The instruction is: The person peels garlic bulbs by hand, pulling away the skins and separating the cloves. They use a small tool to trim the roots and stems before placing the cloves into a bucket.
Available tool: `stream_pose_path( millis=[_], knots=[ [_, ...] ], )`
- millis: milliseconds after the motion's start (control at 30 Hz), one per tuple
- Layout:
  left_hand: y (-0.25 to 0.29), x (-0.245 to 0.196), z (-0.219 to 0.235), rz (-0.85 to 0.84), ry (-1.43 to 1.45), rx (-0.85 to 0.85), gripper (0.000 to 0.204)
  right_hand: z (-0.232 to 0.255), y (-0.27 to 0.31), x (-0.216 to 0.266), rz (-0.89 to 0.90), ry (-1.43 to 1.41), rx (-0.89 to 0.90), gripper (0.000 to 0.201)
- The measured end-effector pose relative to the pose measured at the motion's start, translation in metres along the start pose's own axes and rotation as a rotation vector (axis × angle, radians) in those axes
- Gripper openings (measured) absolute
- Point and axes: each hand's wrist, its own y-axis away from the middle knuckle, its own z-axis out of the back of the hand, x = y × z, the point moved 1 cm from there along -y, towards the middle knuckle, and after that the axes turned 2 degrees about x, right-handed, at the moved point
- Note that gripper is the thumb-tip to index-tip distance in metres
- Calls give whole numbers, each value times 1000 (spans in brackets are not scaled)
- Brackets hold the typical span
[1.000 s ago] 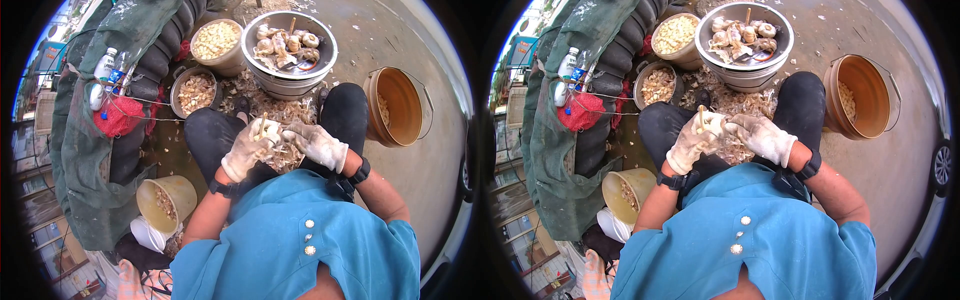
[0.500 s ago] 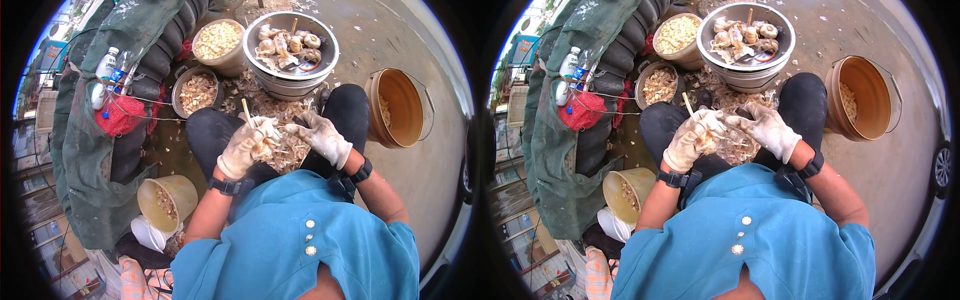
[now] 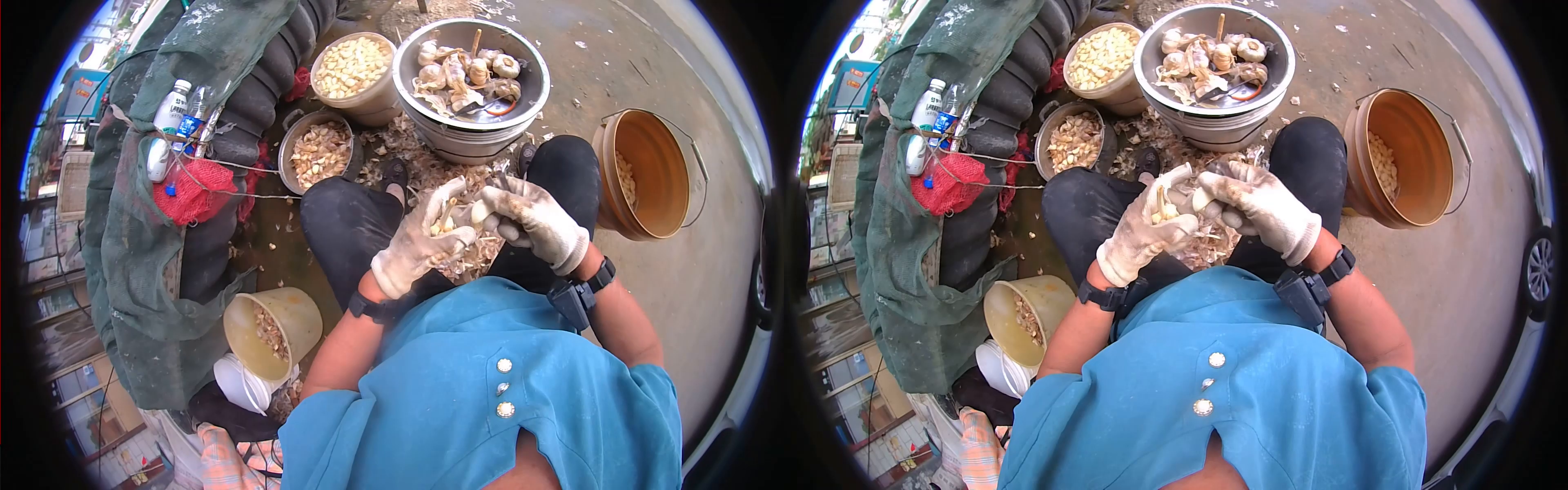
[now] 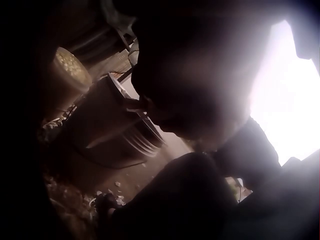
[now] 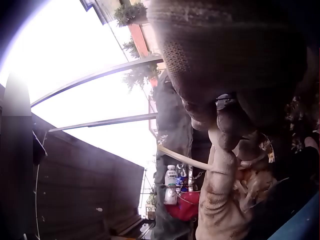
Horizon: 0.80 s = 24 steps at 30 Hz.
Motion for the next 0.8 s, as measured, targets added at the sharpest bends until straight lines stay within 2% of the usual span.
stream_pose_path(
  millis=[33,133,167,200,233,300,333,400,433,500,533,600,633,700,733,800],
  knots=[
    [0,1,1,1,0,0,76,8,6,3,32,-22,3,25],
    [-3,1,5,-50,-80,50,78,35,32,20,196,25,-270,29],
    [-3,1,6,-132,-297,26,78,49,44,28,265,82,-339,30],
    [-4,1,6,-214,-513,1,79,65,57,36,310,148,-468,31],
    [-6,4,8,-214,-512,2,79,83,68,41,354,214,-596,32],
    [-11,9,11,-380,-638,0,84,125,83,37,361,381,-1079,33],
    [-11,7,10,-381,-637,1,84,143,84,31,361,382,-1081,33],
    [-13,1,5,-407,-766,15,92,169,87,20,411,538,-1334,31],
    [-14,1,3,-408,-764,17,92,163,87,20,411,539,-1336,31],
    [-15,2,-1,-349,-755,42,97,128,78,17,297,316,-926,30],
    [-16,4,0,-350,-756,41,97,101,69,18,245,298,-805,30],
    [-20,11,1,-261,-472,104,101,54,47,13,156,244,-528,31],
    [-20,12,0,-260,-475,102,101,39,35,5,118,209,-372,33],
    [-19,13,-2,-324,-491,116,104,7,18,-2,16,353,-229,40],
    [-17,12,-4,-323,-493,112,104,-4,12,-4,50,383,-146,43],
    [-15,10,-6,-225,-390,91,106,-15,2,-8,84,414,-23,46]
  ],
)
